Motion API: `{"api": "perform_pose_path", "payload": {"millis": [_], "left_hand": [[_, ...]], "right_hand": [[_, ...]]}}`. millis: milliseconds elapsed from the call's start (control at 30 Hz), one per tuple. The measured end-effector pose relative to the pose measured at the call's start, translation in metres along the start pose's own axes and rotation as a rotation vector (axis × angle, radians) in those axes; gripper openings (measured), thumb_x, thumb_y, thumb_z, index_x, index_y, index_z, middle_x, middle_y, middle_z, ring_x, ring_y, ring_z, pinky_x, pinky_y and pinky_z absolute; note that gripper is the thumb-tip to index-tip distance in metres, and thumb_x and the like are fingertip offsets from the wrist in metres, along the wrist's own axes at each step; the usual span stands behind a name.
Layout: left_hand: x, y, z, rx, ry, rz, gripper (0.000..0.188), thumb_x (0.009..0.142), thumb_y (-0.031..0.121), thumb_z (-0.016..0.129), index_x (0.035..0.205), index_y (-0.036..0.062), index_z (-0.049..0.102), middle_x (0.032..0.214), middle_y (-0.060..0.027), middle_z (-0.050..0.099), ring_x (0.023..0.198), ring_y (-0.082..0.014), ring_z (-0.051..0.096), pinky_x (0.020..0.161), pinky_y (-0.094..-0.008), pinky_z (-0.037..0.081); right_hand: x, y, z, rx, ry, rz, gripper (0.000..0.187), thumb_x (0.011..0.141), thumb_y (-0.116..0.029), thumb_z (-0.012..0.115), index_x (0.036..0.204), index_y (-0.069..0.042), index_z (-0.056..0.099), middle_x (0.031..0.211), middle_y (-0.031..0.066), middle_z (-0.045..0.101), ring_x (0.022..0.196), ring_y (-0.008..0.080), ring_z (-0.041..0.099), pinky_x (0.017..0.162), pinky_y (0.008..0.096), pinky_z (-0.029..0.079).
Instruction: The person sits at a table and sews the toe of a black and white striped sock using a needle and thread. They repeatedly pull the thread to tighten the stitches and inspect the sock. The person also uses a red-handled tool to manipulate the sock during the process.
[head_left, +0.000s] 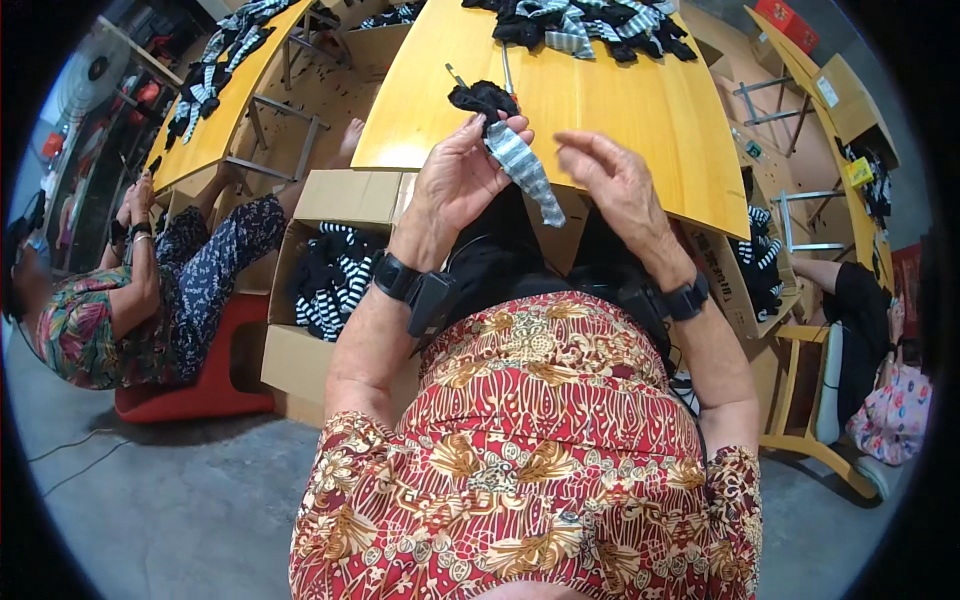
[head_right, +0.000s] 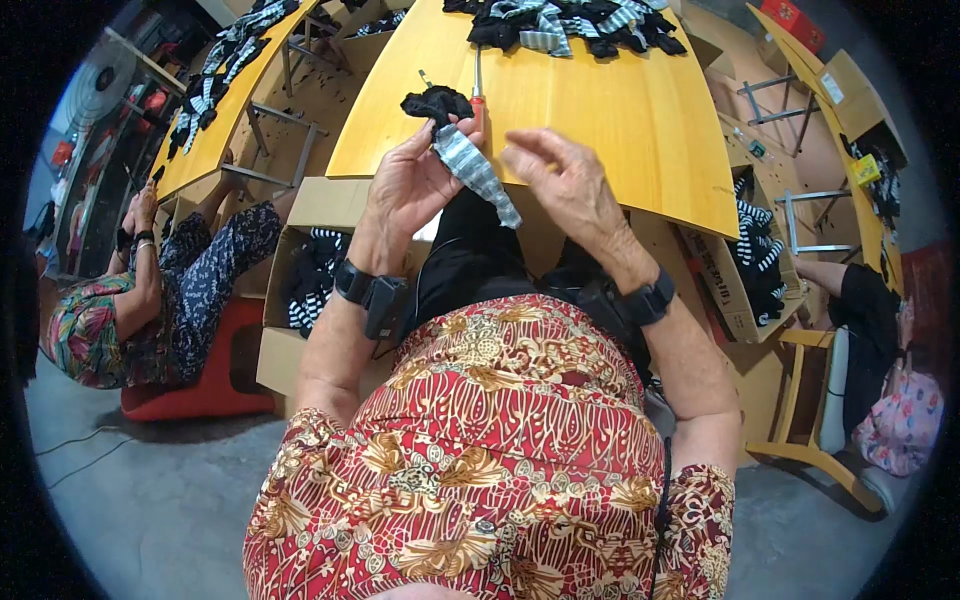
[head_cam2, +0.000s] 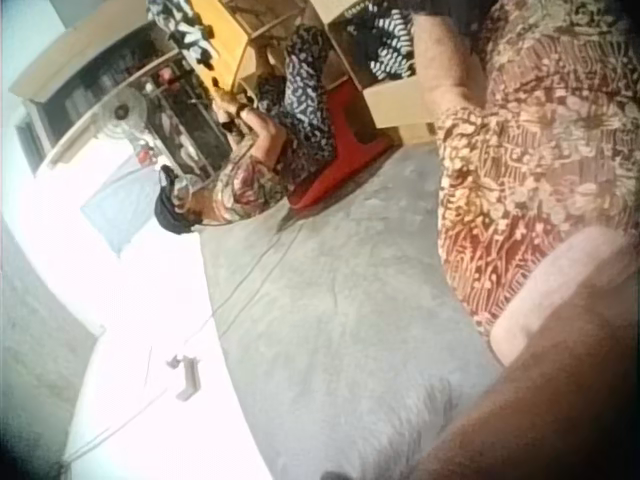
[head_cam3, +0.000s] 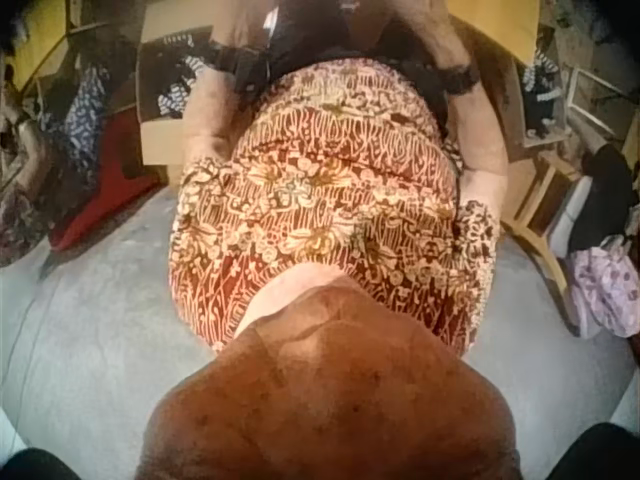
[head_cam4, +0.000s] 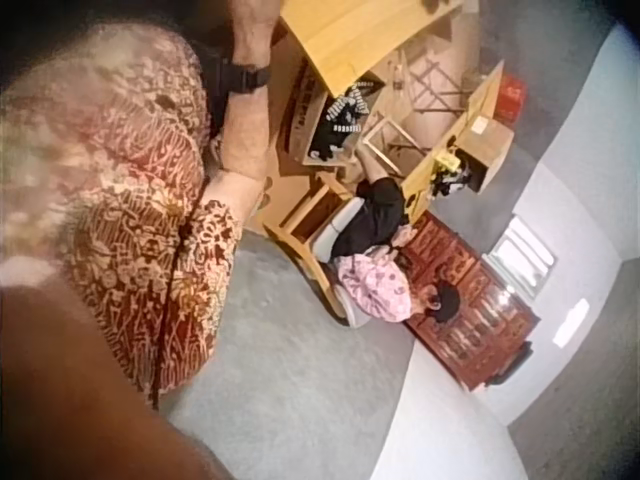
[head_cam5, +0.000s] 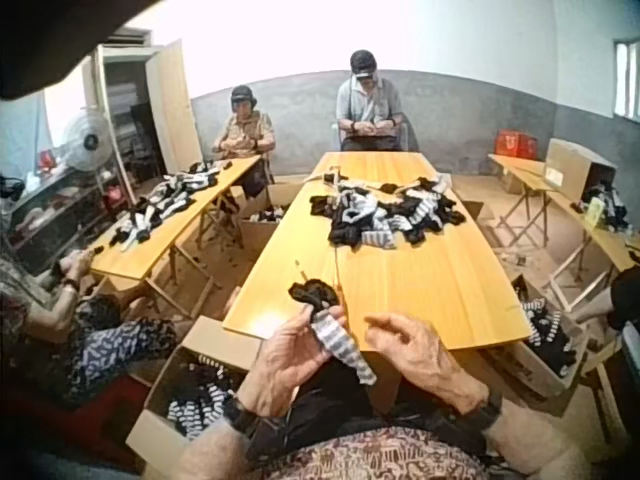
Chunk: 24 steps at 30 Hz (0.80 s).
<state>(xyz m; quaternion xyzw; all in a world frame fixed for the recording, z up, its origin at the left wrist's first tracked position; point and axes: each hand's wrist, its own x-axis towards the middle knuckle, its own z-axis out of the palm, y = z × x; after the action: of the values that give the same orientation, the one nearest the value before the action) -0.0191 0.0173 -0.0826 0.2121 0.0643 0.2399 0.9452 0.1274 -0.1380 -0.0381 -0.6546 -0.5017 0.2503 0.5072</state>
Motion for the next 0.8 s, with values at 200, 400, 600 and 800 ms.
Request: {"api": "perform_pose_path", "payload": {"millis": [200, 400, 600, 800], "left_hand": [[0.001, -0.002, 0.009, -0.029, -0.001, 0.045, 0.04, 0.1, 0.028, 0.043, 0.125, -0.0028, 0.048, 0.121, -0.0191, 0.058, 0.114, -0.0282, 0.056, 0.099, -0.0427, 0.045], [-0.002, -0.013, 0.024, 0.08, -0.07, 0.05, 0.058, 0.096, 0.045, 0.047, 0.131, -0.0013, 0.04, 0.122, -0.0185, 0.058, 0.114, -0.026, 0.056, 0.096, -0.0404, 0.046], [0.013, -0.031, 0.017, 0.246, 0.064, 0.059, 0.039, 0.096, 0.023, 0.053, 0.125, -0.0022, 0.047, 0.114, -0.0144, 0.064, 0.101, -0.021, 0.064, 0.085, -0.035, 0.054], [0.011, -0.044, 0.028, 0.196, 0.036, -0.013, 0.034, 0.099, 0.023, 0.047, 0.123, 0.0003, 0.051, 0.112, -0.0136, 0.064, 0.098, -0.0221, 0.065, 0.084, -0.0337, 0.056]], "right_hand": [[-0.024, -0.007, 0.005, 0.297, -0.2, 0.168, 0.026, 0.087, -0.02, 0.066, 0.102, 0.001, 0.063, 0.087, 0.0047, 0.065, 0.081, 0.0081, 0.059, 0.071, 0.0229, 0.048], [-0.034, -0.006, -0.006, 0.111, -0.13, 0.153, 0.016, 0.088, -0.015, 0.062, 0.094, 0.001, 0.063, 0.075, -0.001, 0.062, 0.066, 0.005, 0.054, 0.062, 0.021, 0.046], [-0.053, 0.0, -0.017, 0.103, -0.053, 0.2, 0.013, 0.088, -0.012, 0.061, 0.092, 0.0, 0.064, 0.074, -0.001, 0.062, 0.064, 0.005, 0.054, 0.059, 0.0204, 0.045], [-0.08, 0.0, -0.049, 0.327, 0.187, 0.227, 0.01, 0.085, -0.007, 0.066, 0.094, -0.003, 0.063, 0.077, 0.0003, 0.063, 0.069, 0.0055, 0.056, 0.062, 0.0197, 0.044]]}}
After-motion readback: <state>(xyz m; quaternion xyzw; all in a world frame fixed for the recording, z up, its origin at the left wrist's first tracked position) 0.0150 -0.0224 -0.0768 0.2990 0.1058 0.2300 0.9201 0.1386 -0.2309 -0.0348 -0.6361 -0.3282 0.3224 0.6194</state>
